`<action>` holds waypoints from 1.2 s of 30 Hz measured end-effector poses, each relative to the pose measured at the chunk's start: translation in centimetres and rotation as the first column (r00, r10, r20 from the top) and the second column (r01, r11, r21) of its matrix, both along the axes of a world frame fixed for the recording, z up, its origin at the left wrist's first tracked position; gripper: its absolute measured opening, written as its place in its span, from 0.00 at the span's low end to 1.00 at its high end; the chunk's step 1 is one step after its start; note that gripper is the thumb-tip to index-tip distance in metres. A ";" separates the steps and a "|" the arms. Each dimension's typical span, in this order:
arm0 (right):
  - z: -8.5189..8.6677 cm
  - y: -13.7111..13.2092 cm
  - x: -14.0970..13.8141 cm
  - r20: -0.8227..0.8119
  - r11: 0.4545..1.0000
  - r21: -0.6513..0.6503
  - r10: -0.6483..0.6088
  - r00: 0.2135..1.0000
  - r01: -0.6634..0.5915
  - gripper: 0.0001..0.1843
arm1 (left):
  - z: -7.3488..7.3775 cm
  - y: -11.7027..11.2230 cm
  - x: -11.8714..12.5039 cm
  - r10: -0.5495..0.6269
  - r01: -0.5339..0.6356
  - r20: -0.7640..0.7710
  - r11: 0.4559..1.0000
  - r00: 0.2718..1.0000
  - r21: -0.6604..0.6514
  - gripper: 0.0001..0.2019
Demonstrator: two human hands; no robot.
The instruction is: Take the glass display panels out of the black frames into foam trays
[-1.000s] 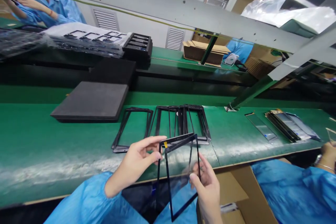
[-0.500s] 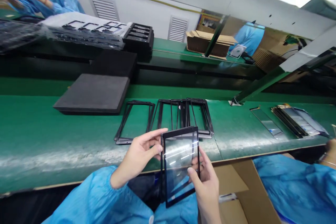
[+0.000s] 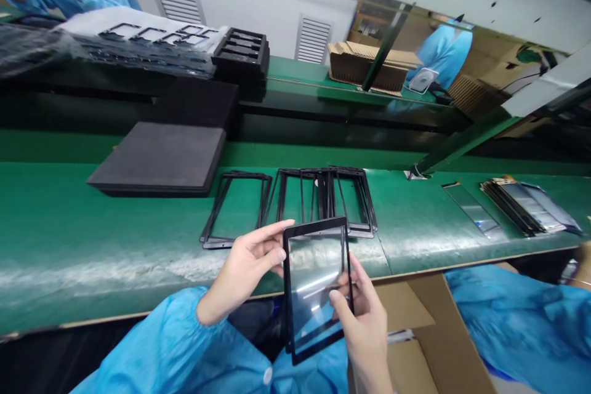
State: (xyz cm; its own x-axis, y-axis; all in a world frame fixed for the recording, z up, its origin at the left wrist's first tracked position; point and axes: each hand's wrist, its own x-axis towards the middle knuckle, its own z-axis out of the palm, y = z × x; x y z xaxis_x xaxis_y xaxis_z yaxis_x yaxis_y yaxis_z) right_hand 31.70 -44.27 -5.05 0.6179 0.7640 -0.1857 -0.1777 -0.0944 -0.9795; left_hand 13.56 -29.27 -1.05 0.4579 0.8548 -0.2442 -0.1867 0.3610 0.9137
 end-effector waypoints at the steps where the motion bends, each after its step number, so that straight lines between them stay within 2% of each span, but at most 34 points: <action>1: 0.0 -0.1 0.1 0.005 1.000 -0.005 0.005 1.000 -0.005 0.36 | -0.1 0.0 0.0 0.002 -0.002 0.003 1.000 1.000 -0.002 0.28; 10: -0.2 -0.3 0.2 0.031 0.999 -0.046 0.009 0.999 -0.007 0.37 | -0.2 0.1 -0.1 -0.015 0.016 0.014 1.000 1.000 -0.021 0.30; 17: 0.3 -0.1 0.0 -0.008 0.998 -0.055 0.017 1.000 -0.017 0.39 | 0.0 0.2 -0.2 -0.010 0.011 0.004 1.000 1.000 -0.025 0.29; 22: -0.1 0.0 -0.2 0.006 0.997 -0.071 0.009 1.000 -0.009 0.37 | 0.0 0.2 0.0 0.004 -0.003 0.037 1.000 0.999 -0.028 0.26; 26: -0.7 -0.3 -0.5 0.053 0.996 -0.085 0.022 0.998 -0.018 0.37 | 0.0 0.1 0.0 0.024 -0.023 0.037 0.999 0.999 -0.025 0.26; 28: -0.8 -0.5 -0.6 0.148 0.996 -0.092 0.033 0.988 -0.020 0.35 | 0.1 0.0 -0.1 0.027 -0.027 -0.004 0.999 1.000 -0.017 0.28; 32: 0.4 -0.1 0.3 0.474 0.998 -0.055 0.023 0.880 0.004 0.32 | 1.0 -0.2 -0.1 0.030 -0.025 -0.121 0.999 0.992 0.041 0.27; 34: 1.5 0.6 1.4 0.446 1.000 -0.017 0.021 0.895 -0.015 0.34 | 1.4 -0.4 -0.3 0.002 0.010 -0.158 0.997 0.987 0.075 0.25; 36: 2.7 1.6 2.7 0.285 0.998 0.016 0.056 0.957 -0.063 0.33 | 1.5 -0.6 -0.6 -0.027 0.047 -0.176 0.993 0.984 0.112 0.24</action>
State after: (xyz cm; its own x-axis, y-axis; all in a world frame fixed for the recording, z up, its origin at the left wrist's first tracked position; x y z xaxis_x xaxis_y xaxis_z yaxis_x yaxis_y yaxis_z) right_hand 34.36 -42.68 -2.34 0.5956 0.8032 0.0098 0.1133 -0.0720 -0.9909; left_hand 12.99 -29.85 0.42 0.4489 0.8652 -0.2233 -0.0102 0.2549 0.9669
